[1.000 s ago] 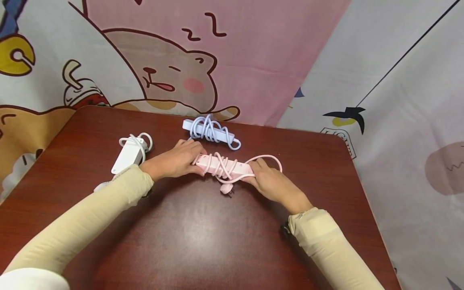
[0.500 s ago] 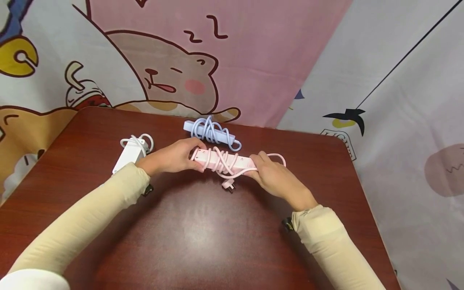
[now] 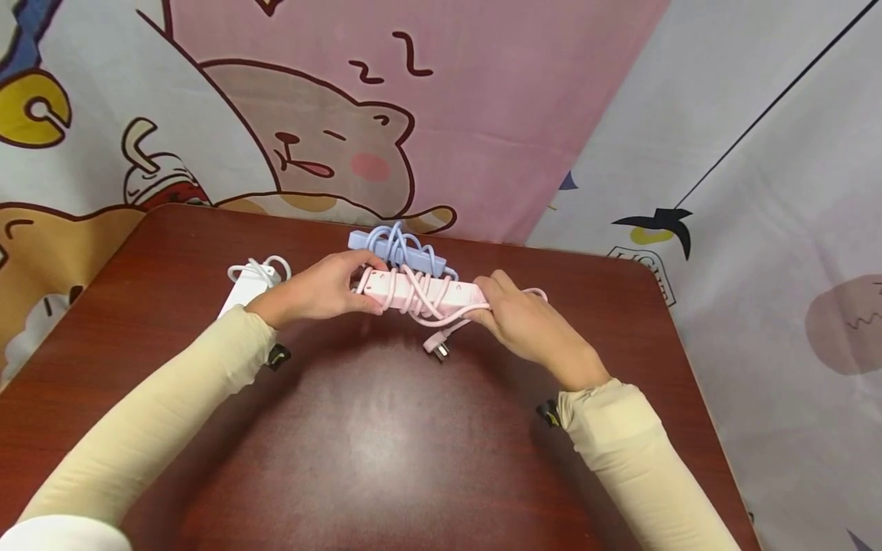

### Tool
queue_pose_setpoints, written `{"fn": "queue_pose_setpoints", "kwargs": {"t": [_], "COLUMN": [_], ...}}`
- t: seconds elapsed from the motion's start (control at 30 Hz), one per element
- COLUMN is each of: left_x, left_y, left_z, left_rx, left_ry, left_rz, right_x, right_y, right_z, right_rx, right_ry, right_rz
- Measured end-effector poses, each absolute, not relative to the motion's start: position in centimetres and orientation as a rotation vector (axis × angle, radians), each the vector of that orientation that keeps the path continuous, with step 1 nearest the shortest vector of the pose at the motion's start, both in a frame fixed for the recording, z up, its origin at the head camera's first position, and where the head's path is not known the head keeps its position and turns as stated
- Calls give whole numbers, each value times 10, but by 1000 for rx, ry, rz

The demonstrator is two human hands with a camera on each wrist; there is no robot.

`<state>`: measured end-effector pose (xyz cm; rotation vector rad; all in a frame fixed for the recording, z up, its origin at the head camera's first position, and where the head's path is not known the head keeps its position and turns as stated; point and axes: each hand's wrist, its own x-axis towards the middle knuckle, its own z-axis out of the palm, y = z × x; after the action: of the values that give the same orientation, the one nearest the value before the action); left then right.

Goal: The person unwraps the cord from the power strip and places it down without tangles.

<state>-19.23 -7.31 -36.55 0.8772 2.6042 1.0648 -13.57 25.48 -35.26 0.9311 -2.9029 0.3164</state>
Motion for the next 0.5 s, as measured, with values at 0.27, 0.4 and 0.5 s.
{"fn": "queue_pose_setpoints", "kwargs": {"t": [0.27,0.4,0.5], "left_x": [-191,-191,-191], "left_y": [-82,-83,-85], "left_z": [-345,-341,-342], "left_rx": [874,837,785], "left_ry": [2585,2577,2559], "left_rz": [1125,1176,1230], "right_x": [-137,-140,-143], "right_y": [253,253,251], "right_z": [-334,-326,-322], "right_rx": [903,887,866], "right_ry": [-2891,-2870,-2848], "right_rz": [339,356,385]}}
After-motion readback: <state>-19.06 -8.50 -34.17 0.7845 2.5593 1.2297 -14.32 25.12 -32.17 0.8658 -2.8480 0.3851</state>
